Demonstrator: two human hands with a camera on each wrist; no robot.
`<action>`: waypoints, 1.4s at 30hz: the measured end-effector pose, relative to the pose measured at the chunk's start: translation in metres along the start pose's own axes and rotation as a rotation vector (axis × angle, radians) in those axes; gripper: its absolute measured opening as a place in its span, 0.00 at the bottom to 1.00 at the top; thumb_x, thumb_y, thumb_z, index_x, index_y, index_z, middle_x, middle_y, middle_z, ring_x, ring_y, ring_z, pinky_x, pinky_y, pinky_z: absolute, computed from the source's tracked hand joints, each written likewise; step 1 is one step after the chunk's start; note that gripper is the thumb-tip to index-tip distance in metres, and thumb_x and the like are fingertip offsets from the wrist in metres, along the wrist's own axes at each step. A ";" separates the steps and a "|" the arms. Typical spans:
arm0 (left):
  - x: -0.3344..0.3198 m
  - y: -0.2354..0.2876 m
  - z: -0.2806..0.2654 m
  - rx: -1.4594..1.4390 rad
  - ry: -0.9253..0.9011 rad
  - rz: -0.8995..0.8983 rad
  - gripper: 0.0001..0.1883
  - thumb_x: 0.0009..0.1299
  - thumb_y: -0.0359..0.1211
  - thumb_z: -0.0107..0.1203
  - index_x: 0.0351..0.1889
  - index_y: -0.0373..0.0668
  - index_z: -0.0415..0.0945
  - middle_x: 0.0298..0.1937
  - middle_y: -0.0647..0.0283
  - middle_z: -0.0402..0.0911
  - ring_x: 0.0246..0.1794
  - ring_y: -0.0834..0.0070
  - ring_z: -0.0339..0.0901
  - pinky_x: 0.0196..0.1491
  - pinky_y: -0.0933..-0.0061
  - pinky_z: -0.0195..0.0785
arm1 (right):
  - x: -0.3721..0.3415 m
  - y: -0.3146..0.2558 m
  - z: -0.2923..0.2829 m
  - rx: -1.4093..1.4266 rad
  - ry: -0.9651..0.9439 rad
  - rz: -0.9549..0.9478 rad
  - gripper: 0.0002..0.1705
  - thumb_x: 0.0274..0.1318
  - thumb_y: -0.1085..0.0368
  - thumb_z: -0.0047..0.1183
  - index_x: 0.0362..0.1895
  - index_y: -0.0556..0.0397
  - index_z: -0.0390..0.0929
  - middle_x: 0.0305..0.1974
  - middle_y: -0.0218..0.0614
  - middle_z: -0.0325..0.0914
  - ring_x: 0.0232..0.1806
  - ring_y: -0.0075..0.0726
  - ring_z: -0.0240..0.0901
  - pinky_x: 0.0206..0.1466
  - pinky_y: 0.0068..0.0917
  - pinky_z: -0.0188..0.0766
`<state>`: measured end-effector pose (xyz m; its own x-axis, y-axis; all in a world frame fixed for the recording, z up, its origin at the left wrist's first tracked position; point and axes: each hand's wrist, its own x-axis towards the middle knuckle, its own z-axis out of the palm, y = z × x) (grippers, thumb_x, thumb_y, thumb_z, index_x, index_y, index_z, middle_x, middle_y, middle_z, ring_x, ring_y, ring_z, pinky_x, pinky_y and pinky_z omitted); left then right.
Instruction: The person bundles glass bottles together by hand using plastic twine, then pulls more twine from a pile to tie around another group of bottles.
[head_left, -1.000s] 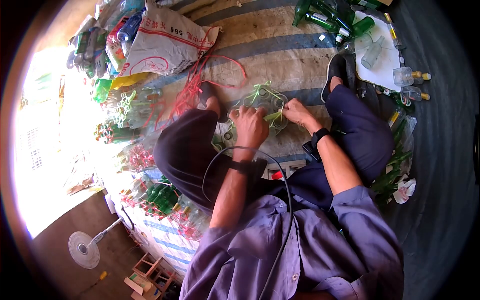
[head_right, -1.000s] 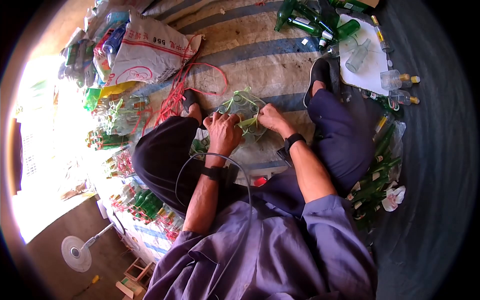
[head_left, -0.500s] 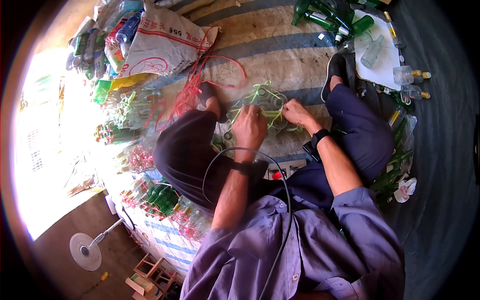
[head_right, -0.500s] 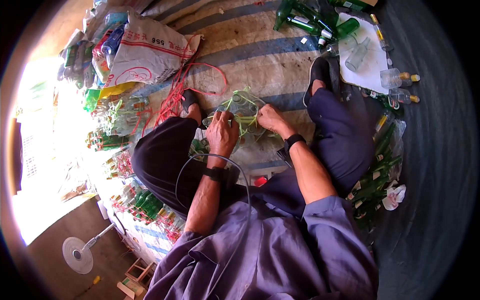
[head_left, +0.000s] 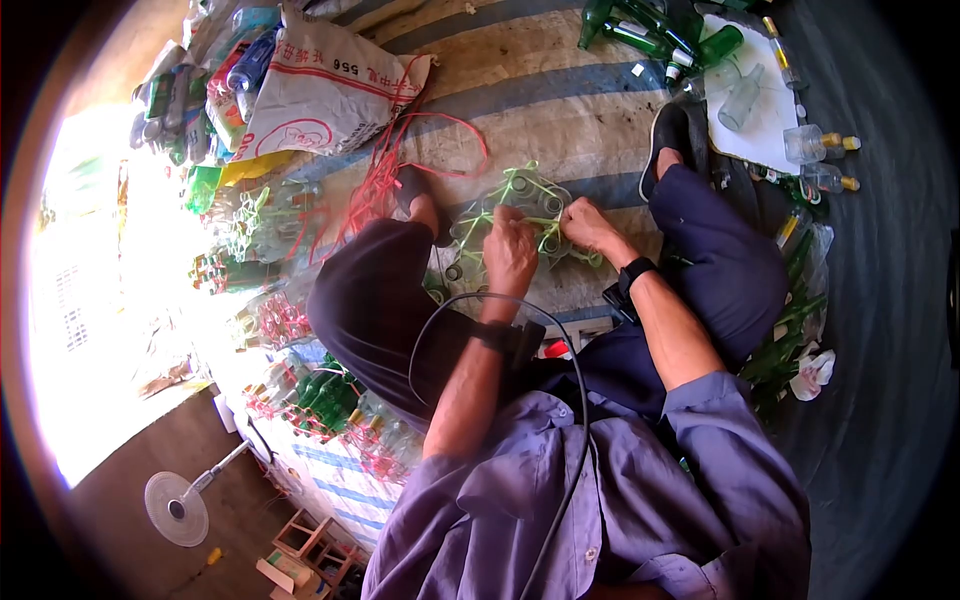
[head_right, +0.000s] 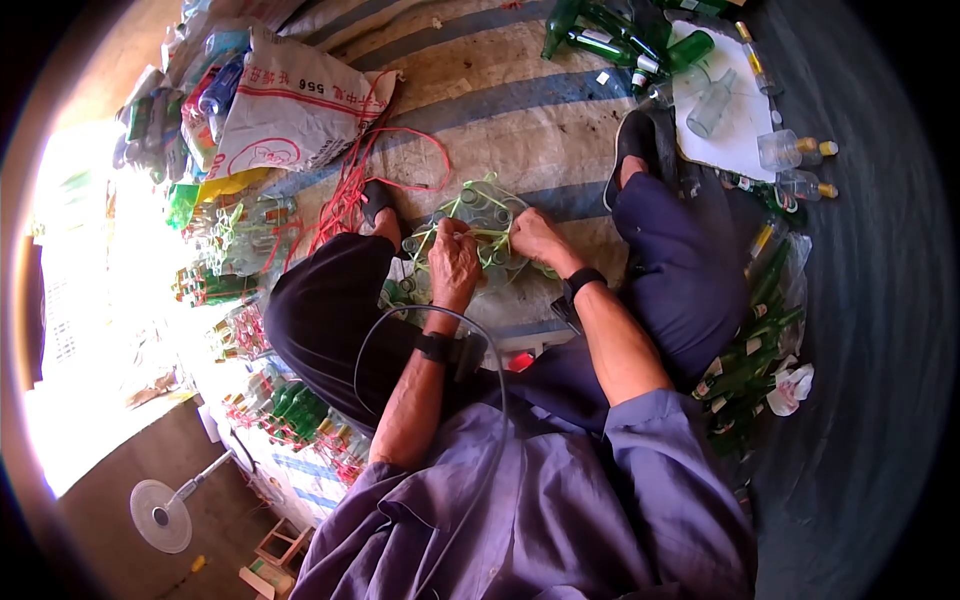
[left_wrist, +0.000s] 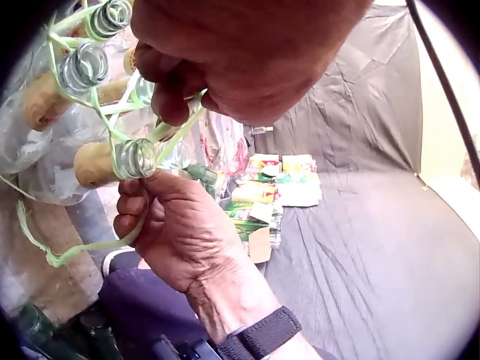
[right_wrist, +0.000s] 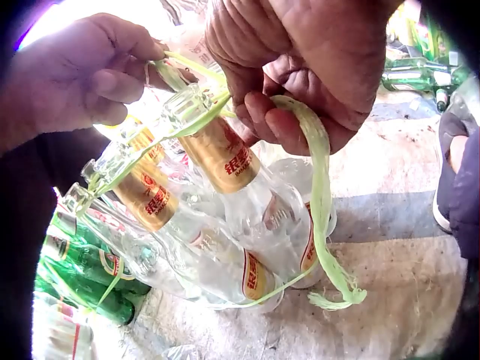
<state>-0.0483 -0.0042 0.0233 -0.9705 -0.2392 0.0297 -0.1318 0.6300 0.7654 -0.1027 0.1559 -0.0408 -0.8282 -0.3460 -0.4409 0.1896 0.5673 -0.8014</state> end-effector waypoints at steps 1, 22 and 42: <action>0.000 -0.004 0.002 -0.045 -0.024 -0.041 0.06 0.69 0.29 0.45 0.39 0.37 0.70 0.23 0.54 0.79 0.18 0.67 0.74 0.26 0.63 0.67 | 0.000 -0.001 0.000 -0.002 0.004 -0.002 0.11 0.46 0.67 0.49 0.23 0.65 0.78 0.21 0.58 0.73 0.25 0.34 0.76 0.31 0.40 0.72; 0.012 0.004 -0.023 0.099 -0.122 -0.154 0.14 0.56 0.29 0.57 0.42 0.38 0.76 0.26 0.56 0.80 0.29 0.61 0.79 0.38 0.62 0.71 | 0.000 0.000 0.003 0.008 -0.014 0.003 0.12 0.42 0.69 0.49 0.27 0.65 0.81 0.26 0.60 0.77 0.29 0.45 0.80 0.35 0.40 0.73; 0.018 -0.004 -0.021 0.385 -0.088 -0.124 0.10 0.65 0.39 0.53 0.34 0.45 0.81 0.31 0.45 0.82 0.34 0.41 0.80 0.39 0.43 0.70 | -0.003 -0.002 0.004 0.026 0.012 0.010 0.13 0.48 0.67 0.48 0.26 0.68 0.78 0.23 0.63 0.73 0.26 0.41 0.79 0.32 0.41 0.72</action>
<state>-0.0613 -0.0267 0.0344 -0.9539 -0.2772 -0.1155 -0.2986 0.8346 0.4629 -0.0986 0.1527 -0.0394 -0.8325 -0.3313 -0.4440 0.2114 0.5509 -0.8074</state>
